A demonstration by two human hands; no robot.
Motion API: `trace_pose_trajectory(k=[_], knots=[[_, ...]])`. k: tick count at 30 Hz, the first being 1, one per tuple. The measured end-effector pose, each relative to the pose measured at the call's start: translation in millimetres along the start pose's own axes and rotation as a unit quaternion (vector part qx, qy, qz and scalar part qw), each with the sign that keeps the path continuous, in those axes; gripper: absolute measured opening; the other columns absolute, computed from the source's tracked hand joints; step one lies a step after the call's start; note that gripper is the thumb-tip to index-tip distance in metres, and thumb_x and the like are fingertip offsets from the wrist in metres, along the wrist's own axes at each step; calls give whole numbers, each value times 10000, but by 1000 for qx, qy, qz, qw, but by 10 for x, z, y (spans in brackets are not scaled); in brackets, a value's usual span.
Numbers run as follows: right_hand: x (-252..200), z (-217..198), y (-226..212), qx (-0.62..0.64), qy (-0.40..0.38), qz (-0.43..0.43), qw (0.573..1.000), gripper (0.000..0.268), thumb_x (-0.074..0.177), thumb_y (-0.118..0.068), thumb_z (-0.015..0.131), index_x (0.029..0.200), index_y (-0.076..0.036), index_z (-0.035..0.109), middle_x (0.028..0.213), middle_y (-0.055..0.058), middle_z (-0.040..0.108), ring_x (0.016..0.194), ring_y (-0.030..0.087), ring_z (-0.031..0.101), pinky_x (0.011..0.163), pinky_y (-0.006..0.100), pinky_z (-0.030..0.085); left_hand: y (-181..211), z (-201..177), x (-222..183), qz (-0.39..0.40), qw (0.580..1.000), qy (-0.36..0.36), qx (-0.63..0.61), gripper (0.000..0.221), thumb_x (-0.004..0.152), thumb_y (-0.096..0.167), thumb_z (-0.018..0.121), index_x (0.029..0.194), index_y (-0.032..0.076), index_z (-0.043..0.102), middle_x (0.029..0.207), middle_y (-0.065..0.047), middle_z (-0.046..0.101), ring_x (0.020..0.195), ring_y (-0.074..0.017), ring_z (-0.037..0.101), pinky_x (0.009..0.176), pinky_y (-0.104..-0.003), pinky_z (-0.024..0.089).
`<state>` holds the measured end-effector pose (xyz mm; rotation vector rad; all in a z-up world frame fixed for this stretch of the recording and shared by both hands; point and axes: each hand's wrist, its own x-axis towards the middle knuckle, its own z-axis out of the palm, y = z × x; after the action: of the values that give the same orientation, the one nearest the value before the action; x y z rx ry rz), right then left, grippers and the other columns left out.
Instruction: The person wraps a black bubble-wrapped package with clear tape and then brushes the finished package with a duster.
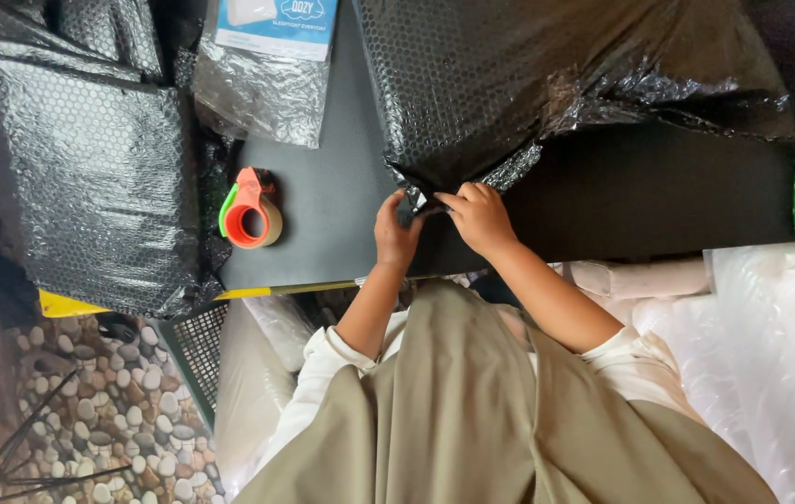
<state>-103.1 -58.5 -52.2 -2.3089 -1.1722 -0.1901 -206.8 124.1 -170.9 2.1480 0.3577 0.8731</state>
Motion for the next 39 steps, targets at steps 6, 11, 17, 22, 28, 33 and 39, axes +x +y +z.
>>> trace_pose_trajectory(k=[6, 11, 17, 22, 28, 33, 39], knots=[[-93, 244, 15, -70, -10, -7, 997, 92, 855, -304, 757, 904, -226, 747, 1027, 13, 559, 1093, 240, 565, 967, 423, 450, 393, -72, 420, 143, 988, -59, 22, 610, 714, 35, 877, 1290, 97, 687, 1241, -97, 683, 1190, -301, 661, 1064, -426, 541], [-119, 275, 98, -102, 24, -111, 988, 96, 895, -173, 751, 809, -152, 714, 859, 8, 553, 905, 225, 595, 908, 412, 485, 396, -90, 605, 186, 968, -161, 42, 802, 659, 195, 862, 1409, 116, 587, 1272, -94, 666, 1221, -287, 633, 1056, -429, 505], [355, 13, 1, -126, 98, -244, 957, 208, 997, -139, 665, 790, -131, 655, 776, 3, 532, 909, 223, 614, 963, 438, 496, 142, 122, 607, 151, 974, -166, 40, 672, 709, 135, 814, 1321, 118, 537, 1060, -60, 691, 978, -278, 687, 872, -419, 544], [969, -230, 22, -118, 142, -312, 932, 151, 1027, -153, 627, 882, -156, 669, 924, 13, 610, 1100, 243, 639, 1060, 483, 492, 533, -83, 802, 48, 980, -188, 40, 294, 919, 128, 680, 1177, 124, 539, 896, -116, 688, 817, -370, 698, 773, -458, 559], [1123, -11, 261, -123, 118, -300, 939, 228, 1082, -228, 594, 859, -212, 641, 798, -70, 523, 823, 138, 638, 739, 276, 556, 871, -195, 830, -91, 982, -164, 0, 186, 1005, 287, 678, 1106, 144, 613, 890, -141, 737, 887, -393, 719, 773, -522, 570], [1207, -137, 129, -80, 79, -244, 963, 190, 1004, -341, 670, 834, -273, 620, 715, -80, 467, 634, 115, 580, 566, 249, 529, 712, 56, 538, -88, 993, 80, 14, 259, 878, 177, 853, 1082, 63, 742, 881, -139, 770, 813, -317, 739, 723, -415, 590], [1259, -151, 71, -43, 15, -176, 983, 193, 966, -474, 683, 843, -329, 650, 729, -96, 501, 668, 119, 620, 588, 251, 536, 694, -73, 594, 5, 983, 125, 137, 323, 795, 222, 926, 1042, 87, 768, 895, -53, 751, 825, -218, 718, 758, -349, 581]])
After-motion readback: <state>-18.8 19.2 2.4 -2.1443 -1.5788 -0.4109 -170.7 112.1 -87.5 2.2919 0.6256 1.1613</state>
